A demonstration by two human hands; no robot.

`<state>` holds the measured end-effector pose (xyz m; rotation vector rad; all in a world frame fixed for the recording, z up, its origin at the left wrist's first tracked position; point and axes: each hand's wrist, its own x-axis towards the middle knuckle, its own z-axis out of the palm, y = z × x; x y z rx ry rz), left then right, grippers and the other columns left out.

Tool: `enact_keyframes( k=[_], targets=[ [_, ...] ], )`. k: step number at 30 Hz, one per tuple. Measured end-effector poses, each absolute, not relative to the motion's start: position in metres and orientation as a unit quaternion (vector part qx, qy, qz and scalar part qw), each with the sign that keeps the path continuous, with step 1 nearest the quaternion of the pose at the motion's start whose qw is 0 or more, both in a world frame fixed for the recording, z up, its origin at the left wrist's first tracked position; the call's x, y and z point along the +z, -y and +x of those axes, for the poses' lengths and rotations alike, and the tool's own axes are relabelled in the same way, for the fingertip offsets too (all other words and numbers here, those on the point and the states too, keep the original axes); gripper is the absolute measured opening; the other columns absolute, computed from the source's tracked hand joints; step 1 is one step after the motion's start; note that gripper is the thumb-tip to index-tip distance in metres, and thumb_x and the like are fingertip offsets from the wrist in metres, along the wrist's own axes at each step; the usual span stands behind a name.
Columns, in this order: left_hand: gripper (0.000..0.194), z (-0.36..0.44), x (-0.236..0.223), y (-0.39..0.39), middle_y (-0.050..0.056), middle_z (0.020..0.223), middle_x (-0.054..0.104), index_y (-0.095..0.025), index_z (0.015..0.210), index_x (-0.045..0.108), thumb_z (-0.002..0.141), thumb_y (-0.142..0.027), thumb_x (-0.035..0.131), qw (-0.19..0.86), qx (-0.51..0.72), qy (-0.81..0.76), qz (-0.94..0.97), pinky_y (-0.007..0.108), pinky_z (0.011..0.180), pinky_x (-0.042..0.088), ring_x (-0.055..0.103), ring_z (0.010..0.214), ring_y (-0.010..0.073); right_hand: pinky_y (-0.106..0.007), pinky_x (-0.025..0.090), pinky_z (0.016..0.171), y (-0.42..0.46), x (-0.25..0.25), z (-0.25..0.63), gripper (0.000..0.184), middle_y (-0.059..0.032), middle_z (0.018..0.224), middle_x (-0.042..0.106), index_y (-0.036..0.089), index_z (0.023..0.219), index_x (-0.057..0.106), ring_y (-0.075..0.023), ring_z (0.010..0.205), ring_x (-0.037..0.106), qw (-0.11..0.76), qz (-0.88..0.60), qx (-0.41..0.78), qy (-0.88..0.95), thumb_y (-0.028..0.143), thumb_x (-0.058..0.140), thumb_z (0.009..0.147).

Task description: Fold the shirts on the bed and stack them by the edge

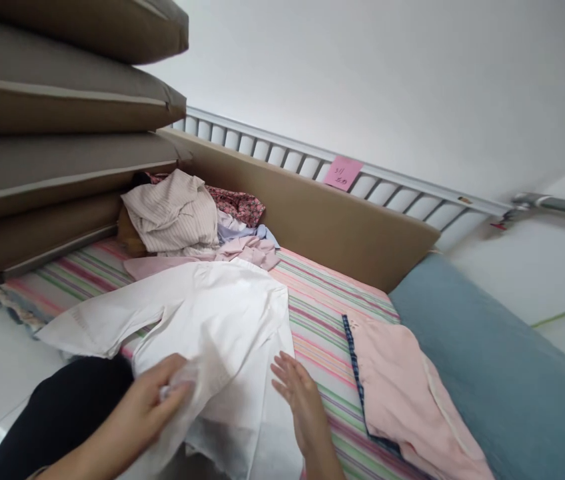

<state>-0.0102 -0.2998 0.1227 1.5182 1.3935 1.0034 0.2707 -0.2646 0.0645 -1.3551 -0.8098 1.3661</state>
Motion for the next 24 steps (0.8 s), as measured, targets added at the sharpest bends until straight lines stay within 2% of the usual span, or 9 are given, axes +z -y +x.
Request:
enact_keyframes(
  k=[1, 3, 6, 8, 10, 13, 16, 19, 24],
  targets=[
    [0.019, 0.009, 0.128, 0.301, 0.004, 0.077, 0.064, -0.019, 0.076, 0.061, 0.08, -0.034, 0.051, 0.388, 0.368, -0.503, 0.679, 0.028, 0.071, 0.049, 0.059, 0.074, 0.0188, -0.041, 0.045, 0.092, 0.277, 0.07, 0.268, 0.067, -0.0125, 0.133, 0.052, 0.021, 0.122, 0.053, -0.027, 0.116, 0.053, 0.502, -0.522, 0.619, 0.303, 0.064, 0.059, 0.071],
    [0.015, 0.05, 0.129, 0.305, 0.005, 0.085, 0.064, -0.019, 0.084, 0.061, 0.08, -0.02, 0.047, 0.35, 0.298, -0.399, 0.793, 0.027, 0.076, 0.047, 0.059, 0.08, 0.0174, -0.042, 0.045, 0.09, 0.297, 0.08, 0.266, 0.073, -0.0123, 0.133, 0.052, 0.023, 0.127, 0.05, -0.0272, 0.118, 0.052, 0.48, -0.469, 0.693, 0.262, 0.071, 0.053, 0.071],
    [0.02, 0.102, 0.11, 0.309, 0.005, 0.091, 0.067, -0.02, 0.087, 0.063, 0.073, -0.012, 0.051, 0.315, 0.191, -0.325, 0.871, 0.027, 0.079, 0.047, 0.061, 0.084, 0.0182, -0.035, 0.041, 0.096, 0.313, 0.078, 0.267, 0.071, -0.011, 0.129, 0.055, 0.02, 0.12, 0.057, -0.0245, 0.12, 0.049, 0.459, -0.513, 0.673, 0.272, 0.064, 0.066, 0.065],
    [0.018, 0.123, 0.099, 0.305, 0.005, 0.088, 0.069, -0.02, 0.087, 0.066, 0.072, -0.015, 0.055, 0.31, 0.113, -0.313, 0.891, 0.027, 0.074, 0.049, 0.063, 0.08, 0.0197, -0.032, 0.039, 0.096, 0.316, 0.066, 0.271, 0.063, -0.0105, 0.12, 0.061, 0.017, 0.108, 0.062, -0.0243, 0.115, 0.053, 0.459, -0.559, 0.621, 0.302, 0.051, 0.075, 0.058],
    [0.013, 0.136, 0.1, 0.292, 0.003, 0.083, 0.071, -0.021, 0.085, 0.068, 0.074, -0.022, 0.06, 0.334, 0.052, -0.273, 0.901, 0.026, 0.067, 0.048, 0.064, 0.074, 0.0189, -0.034, 0.043, 0.09, 0.315, 0.049, 0.276, 0.054, -0.0099, 0.105, 0.067, 0.015, 0.099, 0.065, -0.0254, 0.101, 0.059, 0.46, -0.565, 0.605, 0.32, 0.047, 0.075, 0.057],
    [0.019, 0.146, 0.119, 0.252, 0.001, 0.086, 0.072, -0.022, 0.089, 0.07, 0.082, -0.034, 0.057, 0.357, 0.071, -0.209, 0.908, 0.022, 0.067, 0.047, 0.065, 0.073, 0.0149, -0.035, 0.044, 0.082, 0.311, 0.022, 0.284, 0.041, -0.0069, 0.087, 0.069, 0.015, 0.089, 0.065, -0.0241, 0.087, 0.061, 0.48, -0.547, 0.588, 0.354, 0.045, 0.069, 0.061],
    [0.026, 0.157, 0.132, 0.189, 0.007, 0.102, 0.07, -0.019, 0.103, 0.067, 0.089, -0.022, 0.045, 0.2, 0.114, -0.301, 0.925, 0.026, 0.081, 0.046, 0.063, 0.091, 0.0177, -0.033, 0.042, 0.079, 0.309, 0.007, 0.287, 0.033, -0.0038, 0.077, 0.066, 0.017, 0.079, 0.063, -0.0209, 0.08, 0.059, 0.48, -0.555, 0.569, 0.373, 0.044, 0.067, 0.061],
    [0.041, 0.17, 0.121, 0.123, 0.008, 0.115, 0.065, -0.022, 0.114, 0.061, 0.081, -0.004, 0.045, -0.003, -0.008, -0.333, 0.943, 0.032, 0.091, 0.04, 0.057, 0.107, 0.0192, -0.03, 0.041, 0.071, 0.313, 0.007, 0.288, 0.03, -0.0004, 0.068, 0.06, 0.018, 0.071, 0.059, -0.0174, 0.071, 0.054, 0.463, -0.57, 0.568, 0.372, 0.046, 0.065, 0.061],
    [0.027, 0.186, 0.091, 0.042, 0.014, 0.102, 0.068, -0.016, 0.088, 0.069, 0.079, -0.004, 0.047, -0.097, -0.12, -0.342, 0.927, 0.047, 0.092, 0.034, 0.055, 0.102, 0.027, -0.025, 0.037, 0.064, 0.326, 0.007, 0.287, 0.031, 0.0013, 0.067, 0.059, 0.018, 0.075, 0.058, -0.0141, 0.067, 0.052, 0.444, -0.491, 0.664, 0.347, 0.045, 0.062, 0.061]
  ],
)
